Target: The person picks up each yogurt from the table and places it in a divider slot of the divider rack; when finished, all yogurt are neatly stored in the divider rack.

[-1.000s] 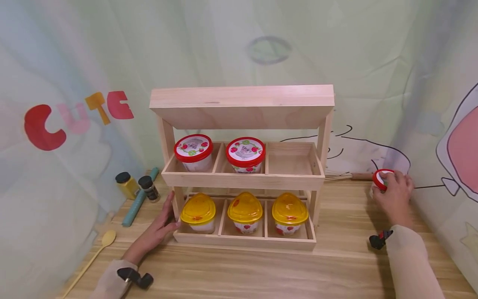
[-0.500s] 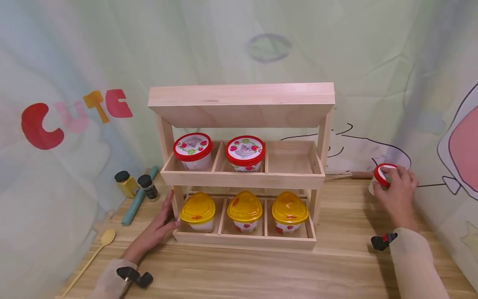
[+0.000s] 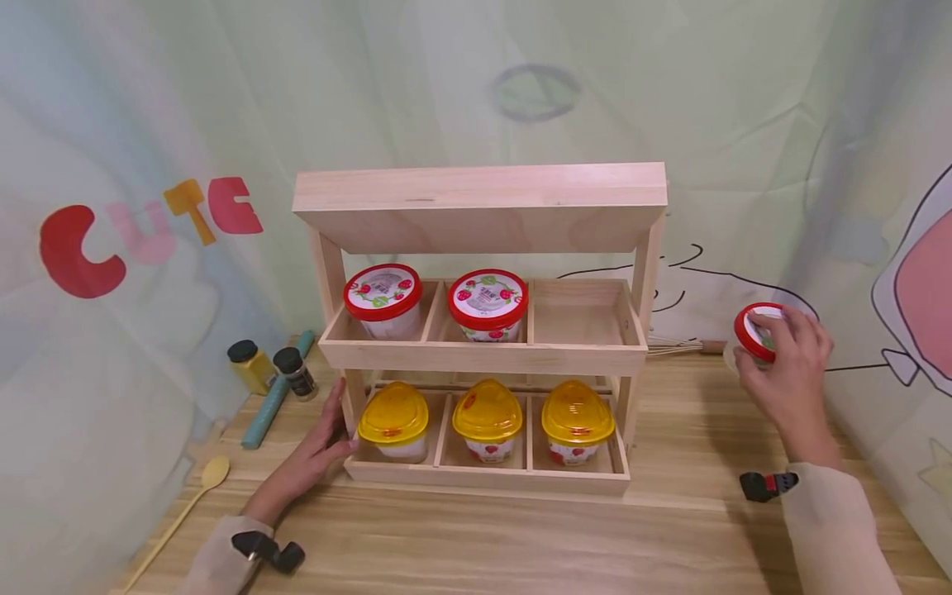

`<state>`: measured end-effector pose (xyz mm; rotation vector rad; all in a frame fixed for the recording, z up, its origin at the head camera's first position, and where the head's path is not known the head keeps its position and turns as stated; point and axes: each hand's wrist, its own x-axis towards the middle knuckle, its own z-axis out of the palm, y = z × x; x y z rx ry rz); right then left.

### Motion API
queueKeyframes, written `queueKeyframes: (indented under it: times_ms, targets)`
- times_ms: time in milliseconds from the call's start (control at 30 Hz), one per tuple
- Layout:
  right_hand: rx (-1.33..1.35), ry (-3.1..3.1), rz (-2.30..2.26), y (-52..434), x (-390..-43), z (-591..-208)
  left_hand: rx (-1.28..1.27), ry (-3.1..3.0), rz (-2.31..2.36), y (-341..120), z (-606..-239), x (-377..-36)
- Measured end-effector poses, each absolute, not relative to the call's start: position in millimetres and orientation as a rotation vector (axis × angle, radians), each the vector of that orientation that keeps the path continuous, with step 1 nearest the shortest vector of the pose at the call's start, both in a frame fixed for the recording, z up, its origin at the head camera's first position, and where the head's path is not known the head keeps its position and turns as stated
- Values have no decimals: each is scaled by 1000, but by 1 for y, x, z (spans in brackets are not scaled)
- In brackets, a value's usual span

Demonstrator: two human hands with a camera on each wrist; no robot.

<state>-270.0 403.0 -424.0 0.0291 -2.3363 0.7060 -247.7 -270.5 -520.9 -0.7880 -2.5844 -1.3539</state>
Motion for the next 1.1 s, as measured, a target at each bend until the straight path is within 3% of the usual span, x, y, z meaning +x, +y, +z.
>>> queueKeyframes:
  times_ms: [333,1100]
  targets:
    - [124,-2247,726,380,-252,-395,-878,-2497,-1319,-281,-541,-259]
    - [358,-2076,709,331,-218,-342,-790,-2592,-1323,-271,-521,-247]
